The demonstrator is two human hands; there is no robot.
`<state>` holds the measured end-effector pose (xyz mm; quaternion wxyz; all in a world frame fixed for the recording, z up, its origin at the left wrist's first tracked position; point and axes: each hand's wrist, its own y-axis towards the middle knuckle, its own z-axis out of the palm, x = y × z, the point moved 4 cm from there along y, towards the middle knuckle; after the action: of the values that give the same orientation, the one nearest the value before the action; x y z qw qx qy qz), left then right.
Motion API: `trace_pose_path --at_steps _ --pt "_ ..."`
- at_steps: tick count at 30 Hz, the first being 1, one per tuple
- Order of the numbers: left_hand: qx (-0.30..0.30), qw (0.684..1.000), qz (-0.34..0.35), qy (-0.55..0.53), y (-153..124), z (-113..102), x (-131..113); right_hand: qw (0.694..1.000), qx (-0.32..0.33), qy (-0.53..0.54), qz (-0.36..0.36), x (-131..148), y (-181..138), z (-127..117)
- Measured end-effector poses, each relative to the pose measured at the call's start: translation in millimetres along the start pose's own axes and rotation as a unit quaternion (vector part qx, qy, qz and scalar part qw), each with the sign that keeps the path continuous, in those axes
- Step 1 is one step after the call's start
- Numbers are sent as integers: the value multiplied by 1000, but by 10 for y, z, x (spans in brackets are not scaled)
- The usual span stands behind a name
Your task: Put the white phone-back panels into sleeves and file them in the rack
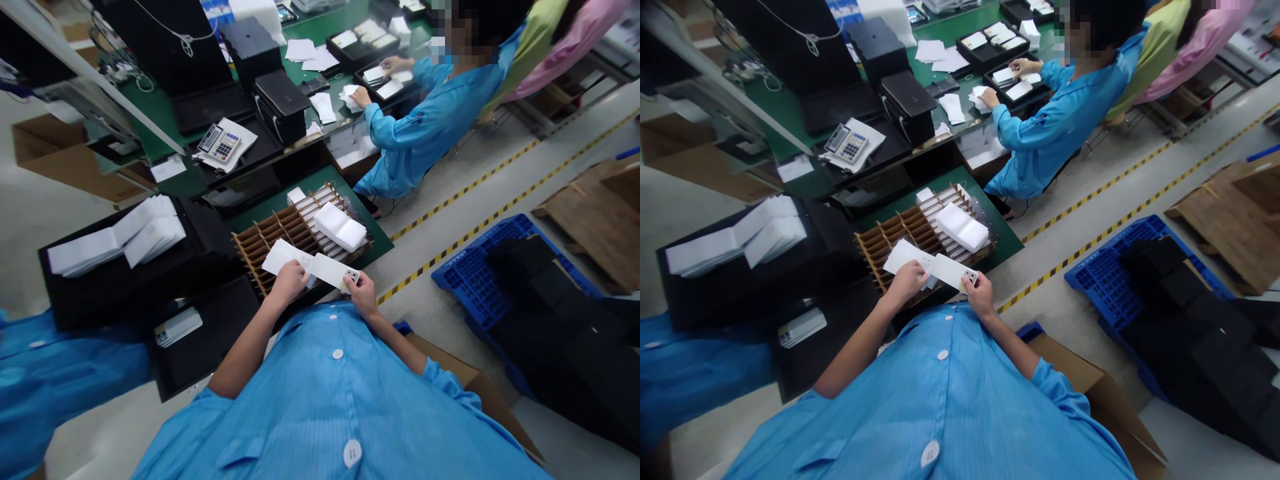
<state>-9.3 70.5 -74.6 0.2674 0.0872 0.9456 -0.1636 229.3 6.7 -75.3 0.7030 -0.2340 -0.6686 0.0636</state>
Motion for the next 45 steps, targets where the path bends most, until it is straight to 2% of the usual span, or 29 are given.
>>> trace_pose_path --at_steps 3,9,19,22,28,31,34,39,45 --pt "-21 1000 -20 8 -11 -8 -28 1000 -1 -1 -1 22 -20 14" --pt "-139 986 -72 -55 -91 -57 5 1000 21 -13 -10 51 -53 97" --pt "-261 959 -53 -96 -272 -67 -91 991 27 -112 -70 393 -133 253" --pt "-259 957 -59 -113 -292 -18 -87 984 41 -145 -91 428 -130 266" --pt "-200 977 -17 -68 -333 47 -182 972 101 -176 -121 295 -31 316" --pt "-188 982 -3 -11 -355 22 -190 983 94 -127 -97 208 5 342" --pt "-193 981 -22 23 -345 -13 -125 992 73 -77 -63 147 8 373" --pt "-178 983 -42 -13 -268 -5 -91 994 51 -69 -71 127 -14 433" --pt "-183 982 -41 -30 -239 -98 -154 995 71 -38 -64 147 33 467"
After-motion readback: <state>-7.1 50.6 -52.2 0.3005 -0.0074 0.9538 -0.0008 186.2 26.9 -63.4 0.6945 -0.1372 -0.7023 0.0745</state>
